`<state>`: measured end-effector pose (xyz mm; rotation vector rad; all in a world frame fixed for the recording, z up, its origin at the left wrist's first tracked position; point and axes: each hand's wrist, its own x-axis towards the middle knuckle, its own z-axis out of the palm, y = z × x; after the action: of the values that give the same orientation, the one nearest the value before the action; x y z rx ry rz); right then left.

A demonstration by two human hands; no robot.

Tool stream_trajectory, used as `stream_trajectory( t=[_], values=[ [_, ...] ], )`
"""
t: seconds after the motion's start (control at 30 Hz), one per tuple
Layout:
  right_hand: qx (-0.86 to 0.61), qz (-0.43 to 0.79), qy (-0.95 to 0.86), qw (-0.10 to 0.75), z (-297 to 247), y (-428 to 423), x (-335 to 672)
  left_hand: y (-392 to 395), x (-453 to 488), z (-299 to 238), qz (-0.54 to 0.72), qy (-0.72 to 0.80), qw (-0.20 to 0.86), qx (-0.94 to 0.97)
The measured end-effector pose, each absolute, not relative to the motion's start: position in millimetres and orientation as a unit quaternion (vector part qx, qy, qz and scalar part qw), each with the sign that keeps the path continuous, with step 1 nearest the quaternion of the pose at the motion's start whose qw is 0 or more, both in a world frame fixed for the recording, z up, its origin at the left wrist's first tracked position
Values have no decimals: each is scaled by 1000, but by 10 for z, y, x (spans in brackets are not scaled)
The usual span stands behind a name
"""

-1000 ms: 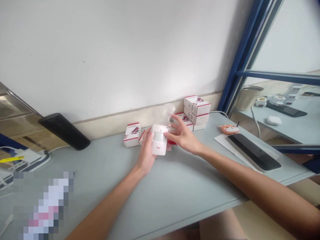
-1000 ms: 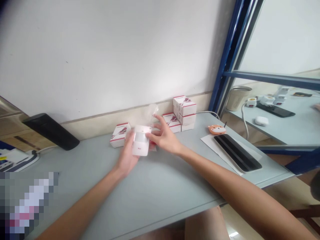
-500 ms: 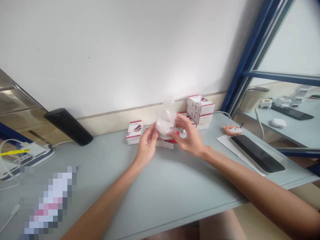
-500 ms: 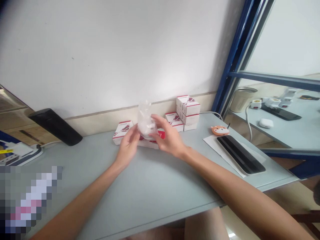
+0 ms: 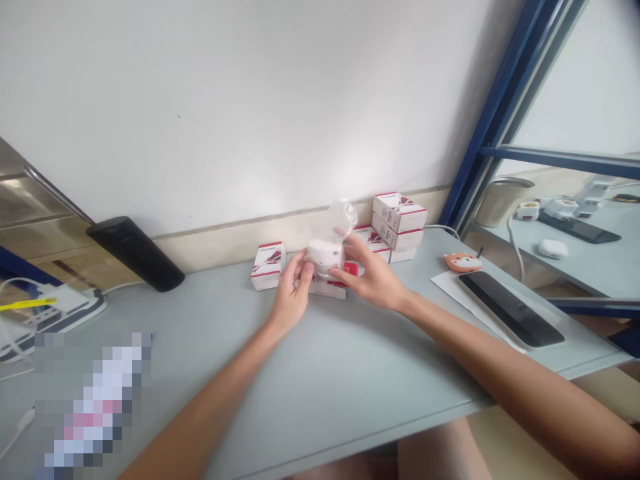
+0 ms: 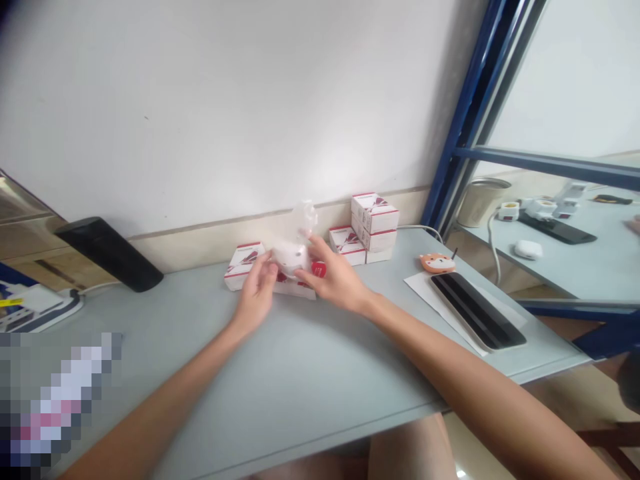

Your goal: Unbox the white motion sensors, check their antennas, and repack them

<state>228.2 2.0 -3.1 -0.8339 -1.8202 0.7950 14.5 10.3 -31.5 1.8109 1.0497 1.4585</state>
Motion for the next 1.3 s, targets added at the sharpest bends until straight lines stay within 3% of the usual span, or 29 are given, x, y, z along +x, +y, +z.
stream_trajectory(
  t=[0.23, 0.4, 0.73, 1.07, 1.3],
  values=[
    [-288, 354, -724, 518, -85, 52, 2272, 104, 116, -257, 544, 404, 267, 685],
    [-293, 394, -710, 504, -98, 80, 2269, 85, 68, -240, 497, 440, 240, 709],
    [-282, 374, -768, 436, -24, 81, 2317, 48, 131, -243, 519, 414, 301, 685],
    [-350, 336, -711, 510, -104, 149, 2278, 58, 154, -269, 544, 405, 305, 668],
    [-324, 367, -737, 465, -116, 153, 2303, 37, 186, -259, 532, 404, 329, 668]
  ],
)
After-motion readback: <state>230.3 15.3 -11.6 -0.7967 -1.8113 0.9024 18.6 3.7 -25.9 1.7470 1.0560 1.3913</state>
